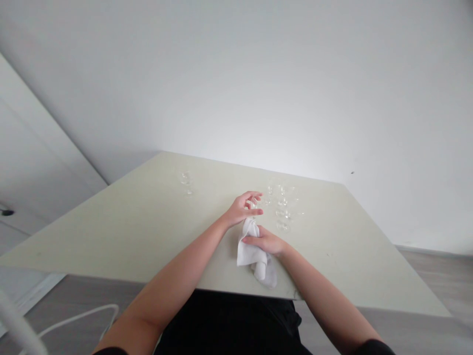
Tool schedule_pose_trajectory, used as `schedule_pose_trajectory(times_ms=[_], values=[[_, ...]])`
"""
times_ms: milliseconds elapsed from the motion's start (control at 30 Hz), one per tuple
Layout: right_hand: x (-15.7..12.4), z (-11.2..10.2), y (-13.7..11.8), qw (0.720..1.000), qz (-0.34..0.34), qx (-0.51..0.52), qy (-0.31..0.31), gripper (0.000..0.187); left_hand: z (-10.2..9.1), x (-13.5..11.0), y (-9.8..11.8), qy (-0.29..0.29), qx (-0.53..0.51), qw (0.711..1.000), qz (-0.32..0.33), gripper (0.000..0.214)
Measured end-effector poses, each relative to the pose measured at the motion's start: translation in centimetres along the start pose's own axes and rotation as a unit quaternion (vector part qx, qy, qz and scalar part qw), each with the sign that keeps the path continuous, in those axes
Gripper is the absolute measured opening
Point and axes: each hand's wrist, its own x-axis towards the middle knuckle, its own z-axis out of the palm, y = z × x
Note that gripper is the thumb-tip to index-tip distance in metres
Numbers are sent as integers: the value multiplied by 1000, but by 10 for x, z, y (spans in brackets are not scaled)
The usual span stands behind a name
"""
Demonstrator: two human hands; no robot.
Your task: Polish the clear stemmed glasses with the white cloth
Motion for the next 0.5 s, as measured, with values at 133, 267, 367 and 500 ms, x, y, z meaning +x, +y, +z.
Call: schedule_pose_trajectory(times_ms=[133, 267, 367, 500], values=[[0, 0, -1, 1000, -9, -13, -9, 31, 0, 0, -1, 5, -3, 1000, -3, 71], [-1, -1, -1, 1000, -6, -18, -10, 30, 1, 0, -1, 4, -5, 1000, -5, 71], [0, -1, -1, 1000, -5, -18, -8, 31, 1, 0, -1, 3, -1, 1000, -5, 71], [-1, -1, -1, 1000, -1, -23, -4, 28, 0, 0, 0, 0, 0, 1000, -4, 70]])
